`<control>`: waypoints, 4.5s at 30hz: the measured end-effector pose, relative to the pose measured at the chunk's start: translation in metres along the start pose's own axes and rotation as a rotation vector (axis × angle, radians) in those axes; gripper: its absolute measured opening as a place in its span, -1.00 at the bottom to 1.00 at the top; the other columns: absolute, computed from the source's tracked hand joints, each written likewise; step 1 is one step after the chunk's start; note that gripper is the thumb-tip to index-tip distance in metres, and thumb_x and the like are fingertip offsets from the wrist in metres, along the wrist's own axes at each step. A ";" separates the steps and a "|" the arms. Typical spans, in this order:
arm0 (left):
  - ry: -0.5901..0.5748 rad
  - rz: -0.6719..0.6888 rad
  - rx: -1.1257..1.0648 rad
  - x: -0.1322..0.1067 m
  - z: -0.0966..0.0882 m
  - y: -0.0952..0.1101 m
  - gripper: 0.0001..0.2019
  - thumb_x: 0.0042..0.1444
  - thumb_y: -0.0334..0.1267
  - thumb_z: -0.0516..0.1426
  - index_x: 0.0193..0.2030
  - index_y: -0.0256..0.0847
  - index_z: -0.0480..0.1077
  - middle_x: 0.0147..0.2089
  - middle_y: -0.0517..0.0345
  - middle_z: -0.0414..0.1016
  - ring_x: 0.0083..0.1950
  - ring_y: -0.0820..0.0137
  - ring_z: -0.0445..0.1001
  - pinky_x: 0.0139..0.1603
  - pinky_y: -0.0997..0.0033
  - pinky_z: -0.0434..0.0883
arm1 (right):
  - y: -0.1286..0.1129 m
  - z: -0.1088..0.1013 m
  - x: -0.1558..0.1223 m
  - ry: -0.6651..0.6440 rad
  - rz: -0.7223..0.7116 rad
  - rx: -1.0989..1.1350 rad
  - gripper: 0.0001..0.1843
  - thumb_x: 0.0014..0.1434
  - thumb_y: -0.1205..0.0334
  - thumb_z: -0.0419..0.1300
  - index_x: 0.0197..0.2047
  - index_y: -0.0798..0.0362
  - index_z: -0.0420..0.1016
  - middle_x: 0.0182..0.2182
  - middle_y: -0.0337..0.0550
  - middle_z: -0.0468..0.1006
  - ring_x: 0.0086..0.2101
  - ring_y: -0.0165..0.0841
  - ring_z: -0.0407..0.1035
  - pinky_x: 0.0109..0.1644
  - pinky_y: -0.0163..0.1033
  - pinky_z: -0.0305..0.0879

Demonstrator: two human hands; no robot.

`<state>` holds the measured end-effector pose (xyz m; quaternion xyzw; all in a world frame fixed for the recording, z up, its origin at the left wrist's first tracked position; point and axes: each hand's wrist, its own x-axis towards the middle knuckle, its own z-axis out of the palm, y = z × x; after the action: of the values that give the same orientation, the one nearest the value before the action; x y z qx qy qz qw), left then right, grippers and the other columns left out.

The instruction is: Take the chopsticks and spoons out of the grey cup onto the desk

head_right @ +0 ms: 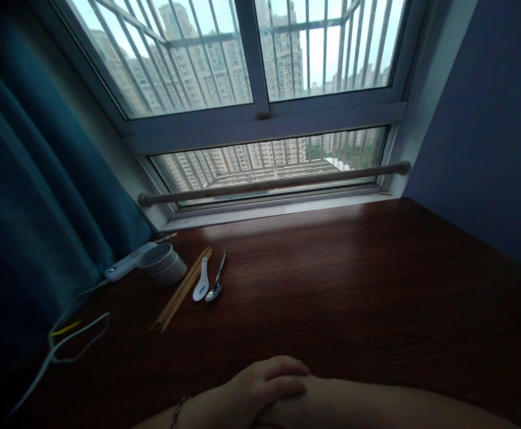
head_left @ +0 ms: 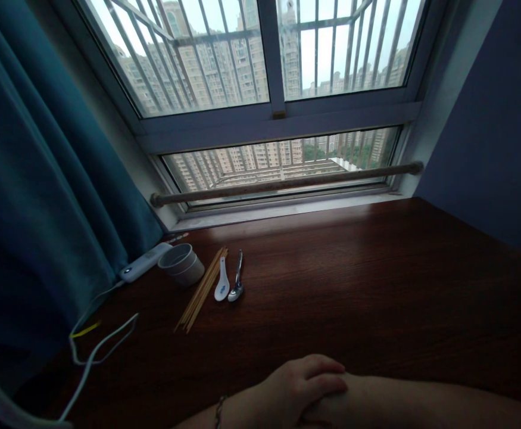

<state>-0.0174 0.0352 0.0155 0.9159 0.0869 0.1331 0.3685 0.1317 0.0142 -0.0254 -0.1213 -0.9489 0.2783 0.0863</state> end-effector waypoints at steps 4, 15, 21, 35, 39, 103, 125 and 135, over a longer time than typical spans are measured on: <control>0.007 0.005 0.014 0.000 -0.001 0.002 -0.44 0.11 0.05 0.05 0.17 -0.22 0.10 0.18 -0.09 0.16 0.15 0.26 0.23 0.12 0.33 0.28 | 0.006 0.006 -0.010 -0.047 0.004 0.073 -0.60 0.11 0.40 0.06 0.05 0.23 0.33 -0.01 -0.01 0.36 0.01 -0.28 0.25 0.13 -0.35 0.13; 0.003 0.008 0.002 0.001 -0.001 0.002 -0.44 0.11 0.05 0.06 0.18 -0.18 0.07 0.18 -0.06 0.15 0.15 0.27 0.23 0.12 0.32 0.28 | 0.001 -0.001 -0.007 -0.029 0.014 0.126 -0.57 0.08 0.42 0.06 0.06 0.23 0.31 0.01 0.01 0.33 0.02 -0.27 0.23 0.12 -0.34 0.15; 0.006 0.008 0.012 0.001 -0.001 0.002 -0.44 0.10 0.05 0.07 0.17 -0.18 0.08 0.18 -0.09 0.15 0.13 0.24 0.24 0.11 0.29 0.29 | 0.004 0.003 -0.008 -0.062 0.016 0.118 -0.62 0.06 0.42 0.08 -0.01 0.22 0.38 -0.04 0.00 0.38 -0.02 -0.26 0.27 0.12 -0.32 0.15; 0.001 0.000 -0.006 -0.001 0.002 -0.001 -0.46 0.13 0.00 0.05 0.19 -0.19 0.08 0.21 -0.06 0.13 0.17 0.26 0.20 0.14 0.30 0.26 | 0.000 -0.001 -0.005 -0.014 0.035 0.111 -0.64 0.15 0.45 -0.03 0.01 0.20 0.36 -0.01 -0.03 0.36 0.01 -0.30 0.24 0.12 -0.31 0.16; -0.004 -0.010 0.016 -0.001 0.002 0.000 -0.42 0.09 0.05 0.07 0.18 -0.20 0.09 0.20 -0.08 0.14 0.15 0.24 0.22 0.13 0.28 0.28 | 0.000 -0.003 -0.005 -0.029 0.036 0.105 -0.65 0.16 0.45 -0.05 -0.01 0.20 0.38 -0.06 -0.04 0.40 -0.05 -0.30 0.30 0.09 -0.32 0.19; 0.004 -0.008 -0.004 0.000 0.000 0.000 -0.50 0.14 -0.07 0.04 0.18 -0.19 0.08 0.20 -0.06 0.13 0.17 0.27 0.20 0.13 0.30 0.26 | -0.006 -0.010 -0.001 -0.093 0.062 0.093 -0.65 0.13 0.52 0.02 0.00 0.32 0.37 -0.04 0.07 0.36 -0.03 -0.23 0.27 0.11 -0.26 0.18; 0.008 0.006 -0.013 0.001 -0.001 0.004 -0.51 0.16 -0.06 0.03 0.19 -0.19 0.08 0.20 -0.04 0.13 0.17 0.31 0.20 0.15 0.34 0.25 | -0.016 -0.025 0.002 -0.137 0.123 0.108 -0.66 0.17 0.55 -0.04 0.00 0.37 0.36 -0.02 0.10 0.34 -0.02 -0.22 0.27 0.10 -0.24 0.19; 0.019 0.018 0.007 0.001 0.000 0.002 -0.50 0.13 -0.07 0.05 0.17 -0.19 0.08 0.19 -0.07 0.15 0.15 0.25 0.22 0.12 0.29 0.28 | -0.012 -0.019 0.000 -0.140 0.085 0.078 -0.66 0.18 0.53 -0.05 0.00 0.35 0.36 -0.04 0.07 0.36 -0.03 -0.24 0.27 0.11 -0.25 0.19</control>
<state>-0.0166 0.0344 0.0169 0.9167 0.0827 0.1446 0.3631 0.1343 0.0135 -0.0028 -0.1382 -0.9351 0.3262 0.0127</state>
